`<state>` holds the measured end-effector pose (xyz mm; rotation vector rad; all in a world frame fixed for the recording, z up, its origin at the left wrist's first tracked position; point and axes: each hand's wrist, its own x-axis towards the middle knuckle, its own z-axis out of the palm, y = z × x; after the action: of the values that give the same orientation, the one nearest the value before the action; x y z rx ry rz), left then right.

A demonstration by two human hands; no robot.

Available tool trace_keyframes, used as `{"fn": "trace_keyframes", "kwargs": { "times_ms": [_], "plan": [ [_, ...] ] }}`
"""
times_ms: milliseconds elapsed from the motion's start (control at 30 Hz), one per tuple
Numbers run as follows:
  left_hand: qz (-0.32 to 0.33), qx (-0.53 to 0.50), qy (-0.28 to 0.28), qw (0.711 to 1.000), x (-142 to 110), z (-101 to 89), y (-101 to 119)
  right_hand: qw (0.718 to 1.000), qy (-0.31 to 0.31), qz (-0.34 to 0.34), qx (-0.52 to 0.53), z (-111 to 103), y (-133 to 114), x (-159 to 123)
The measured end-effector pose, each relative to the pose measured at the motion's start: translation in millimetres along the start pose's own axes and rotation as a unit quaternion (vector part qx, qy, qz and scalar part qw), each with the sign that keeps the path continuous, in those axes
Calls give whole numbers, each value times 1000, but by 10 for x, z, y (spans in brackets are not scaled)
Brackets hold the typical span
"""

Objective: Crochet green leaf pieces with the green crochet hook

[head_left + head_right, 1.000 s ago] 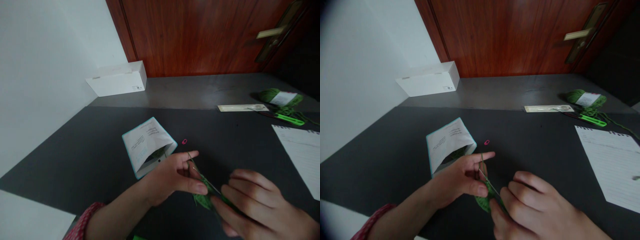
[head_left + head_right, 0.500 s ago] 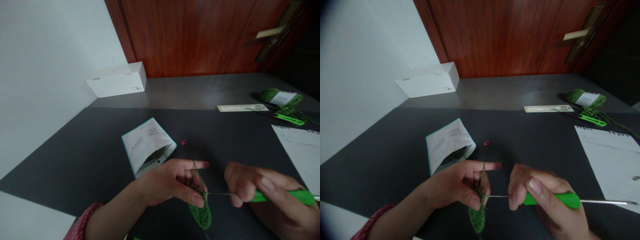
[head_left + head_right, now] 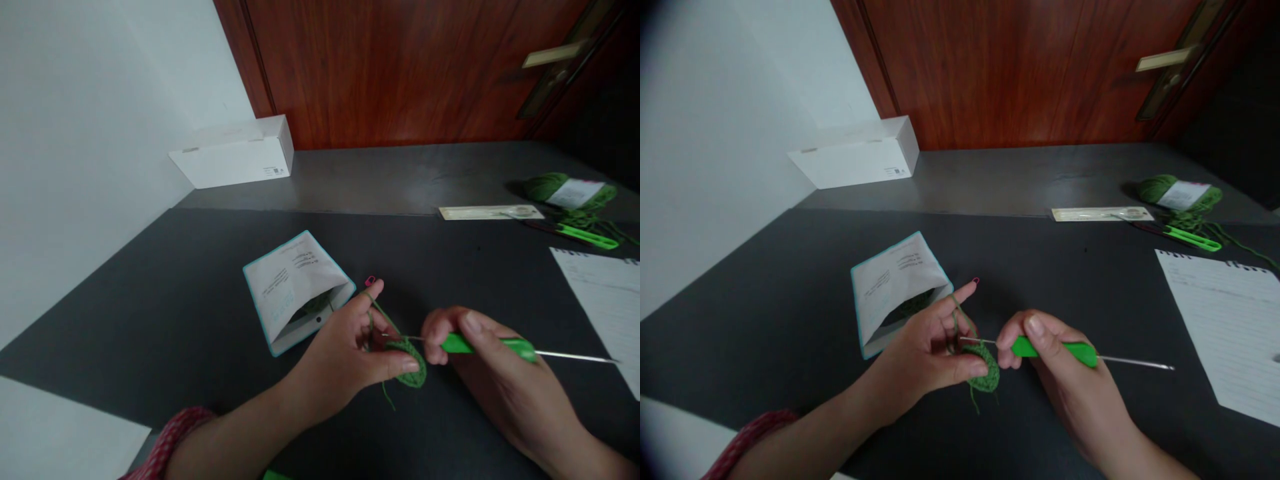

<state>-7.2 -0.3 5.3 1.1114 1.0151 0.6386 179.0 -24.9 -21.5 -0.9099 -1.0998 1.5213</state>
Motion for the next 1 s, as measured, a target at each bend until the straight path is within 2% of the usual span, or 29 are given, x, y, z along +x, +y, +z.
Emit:
{"fn": "trace_keyframes", "kwargs": {
  "times_ms": [133, 367, 533, 600, 667, 733, 867, 933, 1000],
  "plan": [
    [-4, 5, -2, 1000, -27, 1, 29, 1000, -3, -5, 7, -57, -49, 43],
    [20, 17, -12, 1000, -58, -8, 68, 989, -19, -105, -100, -107, -155, -67],
    [24, 36, 21, 999, -51, 3, 98, 967, -30, -174, -186, -89, -152, -143],
    [24, 42, 33, 998, -47, 11, 95, 947, -51, -210, -237, -109, -159, -155],
    [29, 52, 48, 997, -47, 23, 78, 911, -81, -250, -318, -122, -175, -161],
    [41, 66, 75, 994, -50, 42, 59, 859, -92, -302, -403, -93, -188, -158],
    [65, 91, 122, 986, -57, 81, 70, 733, -33, -433, -523, 108, -150, -131],
    [51, 49, 96, 993, -58, 77, 96, 684, -9, -453, -572, 188, -102, -122],
    [14, -44, 29, 999, -57, 44, 115, 654, 7, -465, -597, 173, -64, -132]
  ]
}}
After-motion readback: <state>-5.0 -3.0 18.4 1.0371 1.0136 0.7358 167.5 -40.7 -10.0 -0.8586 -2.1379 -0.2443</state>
